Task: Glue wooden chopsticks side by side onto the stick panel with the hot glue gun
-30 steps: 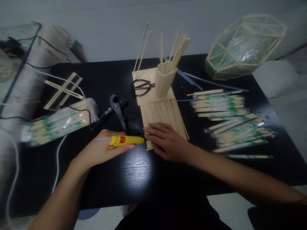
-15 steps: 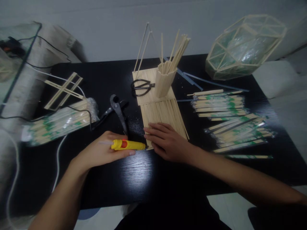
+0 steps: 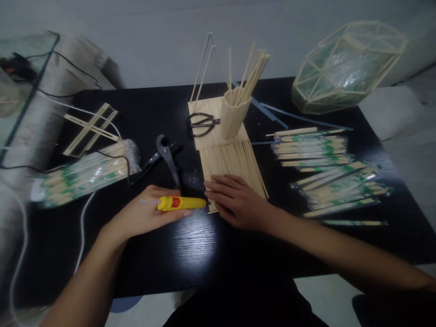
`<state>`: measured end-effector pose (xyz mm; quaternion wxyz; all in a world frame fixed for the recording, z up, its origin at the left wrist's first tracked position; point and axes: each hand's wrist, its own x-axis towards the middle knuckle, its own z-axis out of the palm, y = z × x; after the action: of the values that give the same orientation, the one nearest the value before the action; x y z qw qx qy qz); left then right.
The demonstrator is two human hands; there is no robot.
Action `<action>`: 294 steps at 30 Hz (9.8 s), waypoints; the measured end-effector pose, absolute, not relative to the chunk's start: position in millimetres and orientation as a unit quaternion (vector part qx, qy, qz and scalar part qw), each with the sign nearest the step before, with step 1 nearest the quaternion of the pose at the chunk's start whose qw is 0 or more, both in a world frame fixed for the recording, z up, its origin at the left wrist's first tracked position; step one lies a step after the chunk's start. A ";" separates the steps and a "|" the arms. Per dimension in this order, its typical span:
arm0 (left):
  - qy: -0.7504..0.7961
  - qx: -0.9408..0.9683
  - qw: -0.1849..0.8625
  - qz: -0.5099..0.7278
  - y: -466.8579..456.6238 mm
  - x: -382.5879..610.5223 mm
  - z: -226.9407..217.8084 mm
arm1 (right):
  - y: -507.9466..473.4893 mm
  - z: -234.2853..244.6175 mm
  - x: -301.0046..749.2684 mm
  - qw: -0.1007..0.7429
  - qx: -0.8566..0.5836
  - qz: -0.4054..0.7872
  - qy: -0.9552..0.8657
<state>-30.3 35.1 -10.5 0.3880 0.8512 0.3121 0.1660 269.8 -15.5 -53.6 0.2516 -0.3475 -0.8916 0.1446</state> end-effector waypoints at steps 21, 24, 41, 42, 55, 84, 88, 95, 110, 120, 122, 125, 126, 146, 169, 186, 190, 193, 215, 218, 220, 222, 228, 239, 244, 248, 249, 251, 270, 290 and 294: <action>0.315 0.826 0.447 0.137 35.5 -29.1 -9.4 | -15.7 -53.5 269.4 0.242 -0.352 0.158 -0.890; 0.312 0.825 0.456 0.119 35.0 -28.7 -8.3 | -15.8 -52.1 269.8 0.245 -0.350 0.154 -0.891; 0.321 0.804 0.485 0.123 40.0 -33.5 -5.4 | -17.0 -53.6 272.1 0.237 -0.343 0.183 -0.890; 0.323 0.804 0.485 0.122 40.0 -33.7 -5.4 | -16.8 -53.9 272.1 0.237 -0.343 0.181 -0.891; 0.317 0.767 0.544 0.128 44.4 -36.5 -7.4 | -16.4 -55.8 272.5 0.245 -0.341 0.178 -0.890; 0.450 0.354 0.718 0.396 0.1 21.7 -9.1 | -15.2 -52.9 271.2 0.218 -0.345 0.182 -0.895; 0.439 0.357 0.720 0.401 -0.3 23.2 -11.4 | -15.5 -53.4 271.2 0.226 -0.342 0.174 -0.895; 0.419 0.386 0.717 0.401 0.4 25.0 -11.0 | -16.0 -54.1 270.9 0.237 -0.342 0.168 -0.893; 0.427 0.392 0.712 0.398 0.9 25.9 -9.2 | -15.8 -53.7 270.9 0.234 -0.343 0.171 -0.894; 0.424 0.399 0.709 0.397 1.6 25.5 -11.4 | -16.2 -53.9 271.2 0.221 -0.347 0.186 -0.892; 0.424 0.395 0.711 0.397 1.8 25.5 -11.8 | -16.3 -54.7 271.1 0.227 -0.347 0.181 -0.892; 0.421 0.394 0.714 0.396 1.9 25.9 -11.4 | -16.4 -55.6 271.0 0.234 -0.346 0.179 -0.891; 0.421 0.395 0.714 0.397 1.9 26.0 -11.0 | -16.4 -55.6 271.0 0.234 -0.346 0.180 -0.891; 0.419 0.399 0.712 0.398 2.0 25.8 -11.1 | -16.2 -54.0 270.6 0.231 -0.346 0.182 -0.891; 0.428 0.418 0.698 0.394 1.9 24.6 -10.0 | -15.1 -56.1 271.0 0.233 -0.344 0.186 -0.891; 0.424 0.539 0.641 0.344 5.4 -0.8 -12.2 | -14.8 -54.5 270.8 0.231 -0.348 0.178 -0.891; 0.388 0.616 0.630 0.270 19.1 -21.5 8.5 | -15.1 -53.7 271.3 0.229 -0.351 0.182 -0.889; 0.379 0.632 0.635 0.230 27.8 -35.6 18.1 | -15.4 -52.9 271.5 0.227 -0.352 0.187 -0.889; 0.332 0.813 0.462 0.128 31.7 -29.0 -3.4 | -15.9 -54.2 270.6 0.247 -0.348 0.182 -0.886; 0.317 0.824 0.452 0.123 32.6 -28.9 -6.4 | -15.6 -53.5 270.3 0.249 -0.347 0.181 -0.886; 0.313 0.829 0.447 0.123 33.2 -28.3 -7.8 | -15.6 -53.0 270.3 0.246 -0.346 0.184 -0.887; 0.309 0.832 0.442 0.129 33.7 -27.3 -8.2 | -15.5 -52.7 270.6 0.244 -0.346 0.187 -0.886; 0.300 0.836 0.434 0.151 34.1 -24.9 -6.9 | -15.7 -53.0 271.0 0.241 -0.348 0.188 -0.886; 0.308 0.831 0.439 0.147 33.4 -24.3 -5.5 | -15.8 -53.2 270.1 0.244 -0.351 0.187 -0.885; 0.308 0.828 0.442 0.158 33.4 -24.0 -5.9 | -15.7 -53.0 270.6 0.240 -0.350 0.190 -0.885; 0.323 0.823 0.439 0.161 31.8 -26.1 -10.3 | -15.8 -52.8 270.9 0.240 -0.348 0.196 -0.885; 0.331 0.820 0.439 0.160 31.3 -26.6 -11.1 | -15.8 -52.5 271.0 0.240 -0.348 0.197 -0.885; 0.352 0.811 0.441 0.156 30.6 -27.3 -11.7 | -15.8 -52.1 271.0 0.234 -0.350 0.201 -0.885; 0.321 0.821 0.454 0.131 32.0 -24.5 -3.7 | -15.4 -53.1 270.3 0.239 -0.351 0.196 -0.884; 0.310 0.829 0.447 0.134 32.1 -22.6 -2.3 | -15.6 -52.7 270.3 0.232 -0.352 0.194 -0.886; 0.325 0.824 0.444 0.134 31.7 -22.8 -3.6 | -15.9 -52.5 270.3 0.230 -0.355 0.197 -0.885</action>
<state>-22.8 31.7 -3.6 0.4442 0.8242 0.3246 0.1341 270.3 -15.9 -52.5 0.2304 -0.3548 -0.8845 0.1966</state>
